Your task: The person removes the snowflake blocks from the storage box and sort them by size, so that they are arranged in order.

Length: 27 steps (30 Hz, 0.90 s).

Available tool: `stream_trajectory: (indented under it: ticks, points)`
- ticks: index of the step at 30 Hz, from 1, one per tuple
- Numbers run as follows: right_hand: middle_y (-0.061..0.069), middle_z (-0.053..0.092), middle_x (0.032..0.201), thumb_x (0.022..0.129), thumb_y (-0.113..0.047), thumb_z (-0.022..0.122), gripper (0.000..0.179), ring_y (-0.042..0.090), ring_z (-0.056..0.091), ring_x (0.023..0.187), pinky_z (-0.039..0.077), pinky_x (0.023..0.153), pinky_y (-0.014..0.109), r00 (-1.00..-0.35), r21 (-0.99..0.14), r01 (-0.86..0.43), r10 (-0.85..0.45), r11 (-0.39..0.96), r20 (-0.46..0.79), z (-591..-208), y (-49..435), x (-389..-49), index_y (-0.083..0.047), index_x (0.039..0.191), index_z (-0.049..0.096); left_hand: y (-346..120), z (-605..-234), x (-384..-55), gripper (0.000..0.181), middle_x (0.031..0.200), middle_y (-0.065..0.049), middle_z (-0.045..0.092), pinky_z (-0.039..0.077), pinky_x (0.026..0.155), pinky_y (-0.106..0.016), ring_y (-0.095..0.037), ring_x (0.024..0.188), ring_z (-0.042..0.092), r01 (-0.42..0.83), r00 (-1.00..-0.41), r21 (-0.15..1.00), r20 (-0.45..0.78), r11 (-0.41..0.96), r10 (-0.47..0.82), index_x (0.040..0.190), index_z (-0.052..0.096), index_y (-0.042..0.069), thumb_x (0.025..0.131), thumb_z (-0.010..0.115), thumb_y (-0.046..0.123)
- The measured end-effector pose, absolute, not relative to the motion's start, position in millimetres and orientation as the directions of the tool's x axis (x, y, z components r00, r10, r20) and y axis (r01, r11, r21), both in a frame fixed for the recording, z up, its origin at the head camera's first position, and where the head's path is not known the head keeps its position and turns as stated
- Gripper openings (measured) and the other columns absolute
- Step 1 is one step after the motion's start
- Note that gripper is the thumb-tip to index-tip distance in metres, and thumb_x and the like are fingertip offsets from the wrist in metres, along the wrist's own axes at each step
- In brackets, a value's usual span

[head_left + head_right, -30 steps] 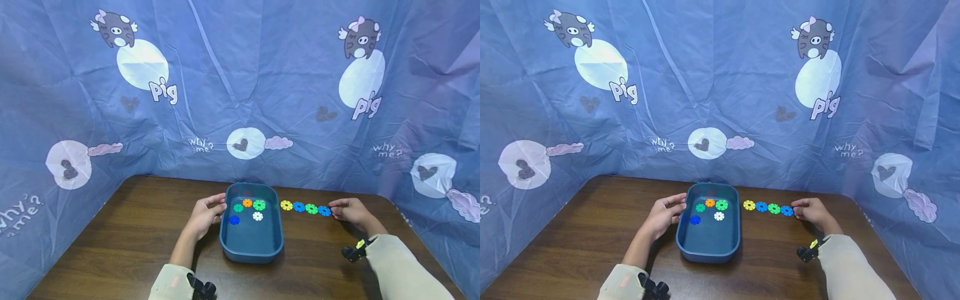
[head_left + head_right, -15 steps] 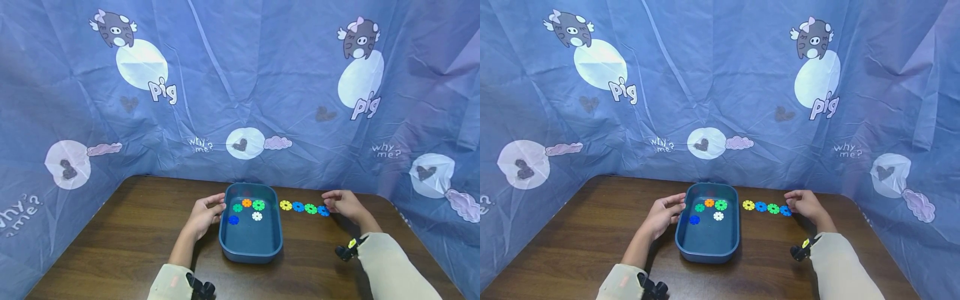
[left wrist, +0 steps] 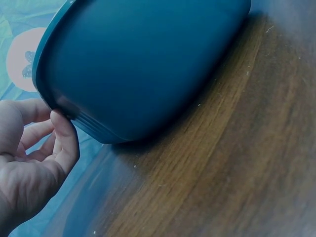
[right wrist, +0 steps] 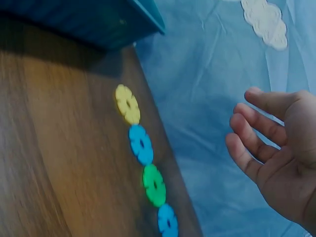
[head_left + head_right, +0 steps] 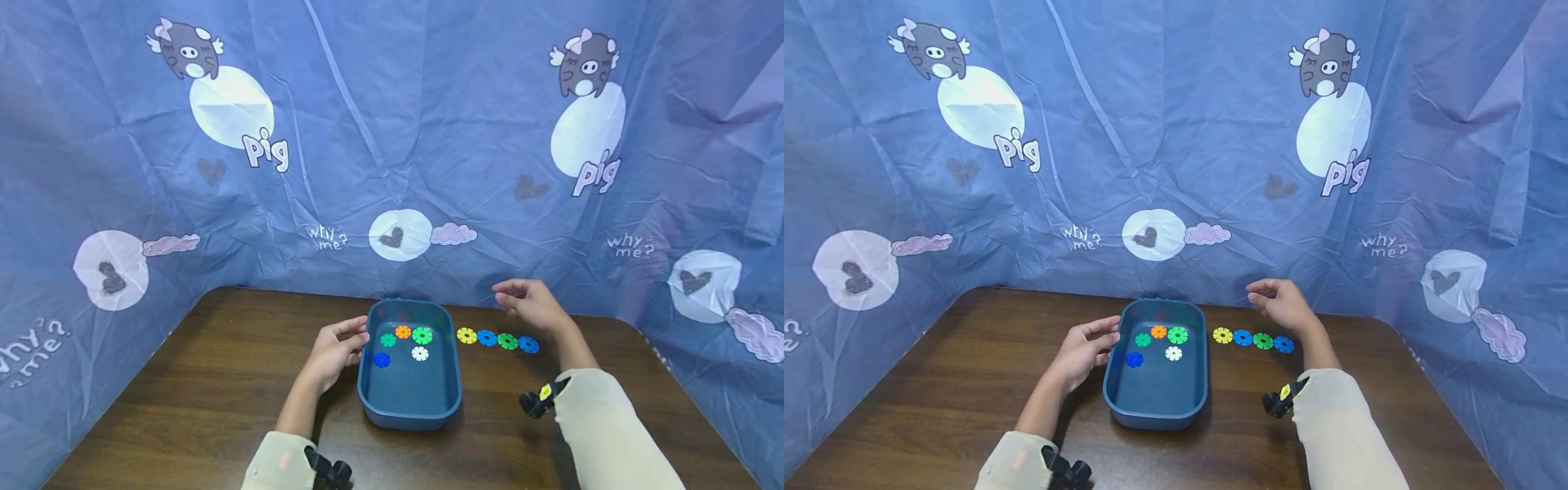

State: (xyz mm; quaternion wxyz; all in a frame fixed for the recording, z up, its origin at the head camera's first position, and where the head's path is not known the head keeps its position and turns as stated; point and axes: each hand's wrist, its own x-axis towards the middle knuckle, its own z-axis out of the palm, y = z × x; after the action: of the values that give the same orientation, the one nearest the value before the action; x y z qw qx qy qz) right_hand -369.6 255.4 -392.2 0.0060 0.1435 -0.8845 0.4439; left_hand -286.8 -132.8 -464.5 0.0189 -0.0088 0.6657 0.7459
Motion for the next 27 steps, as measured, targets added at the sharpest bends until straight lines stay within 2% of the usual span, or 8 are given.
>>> stream_trajectory:
  ticks: [6, 11, 15, 18, 27]
  points:
    - [0.015, 0.073, 0.102, 0.102, -0.016, 0.064, 0.028, 0.019, 0.067, 0.084, 0.057, 0.073, 0.030, -0.929, -0.759, -0.348, -0.309, 0.550, 0.202, -384.1, 232.1, -364.2, 0.003, 0.121, 0.070, -132.4, -465.2, -287.9, 0.041, 0.129, -0.023, 0.060, 0.059, 0.071, -0.028, -0.016, 0.089, 0.066, -0.044, -0.999, 0.993, -0.042, -0.113, 0.020, 0.137, 0.061, -0.002, 0.097, 0.066, 0.002]
    - [0.014, 0.074, 0.114, 0.102, -0.021, 0.065, 0.027, 0.023, 0.069, 0.096, 0.057, 0.078, 0.037, -0.894, -0.701, -0.430, -0.373, 0.568, 0.247, -378.9, 212.6, -359.5, -0.002, 0.120, 0.072, -133.3, -465.7, -287.5, 0.041, 0.130, -0.024, 0.059, 0.059, 0.070, -0.027, -0.018, 0.090, 0.066, -0.041, -0.999, 0.992, -0.039, -0.116, 0.020, 0.137, 0.061, -0.003, 0.097, 0.065, 0.001]
    - [0.010, 0.074, 0.112, 0.102, -0.021, 0.066, 0.024, 0.025, 0.068, 0.100, 0.056, 0.083, 0.041, -0.880, -0.662, -0.460, -0.403, 0.592, 0.251, -378.2, 197.1, -356.1, -0.005, 0.118, 0.074, -134.1, -466.1, -287.1, 0.041, 0.130, -0.023, 0.059, 0.058, 0.069, -0.027, -0.019, 0.092, 0.066, -0.036, -0.999, 0.993, -0.033, -0.115, 0.024, 0.138, 0.060, -0.003, 0.097, 0.065, 0.002]
    - [0.006, 0.075, 0.108, 0.101, -0.021, 0.067, 0.022, 0.022, 0.068, 0.097, 0.056, 0.084, 0.042, -0.874, -0.637, -0.468, -0.427, 0.612, 0.231, -380.3, 184.6, -354.2, -0.007, 0.117, 0.075, -134.7, -466.4, -287.2, 0.041, 0.130, -0.024, 0.059, 0.058, 0.069, -0.027, -0.019, 0.092, 0.066, -0.035, -0.999, 0.993, -0.032, -0.115, 0.021, 0.138, 0.060, -0.003, 0.097, 0.065, 0.001]
    - [-0.001, 0.073, 0.103, 0.100, -0.019, 0.068, 0.023, 0.013, 0.066, 0.091, 0.057, 0.082, 0.035, -0.818, -0.530, -0.536, -0.558, 0.656, 0.137, -388.0, 152.8, -344.7, -0.008, 0.120, 0.073, -132.0, -465.2, -286.7, 0.042, 0.130, -0.023, 0.060, 0.059, 0.070, -0.028, -0.017, 0.090, 0.067, -0.031, -0.999, 0.994, -0.029, -0.103, 0.026, 0.138, 0.060, -0.003, 0.097, 0.065, 0.003]
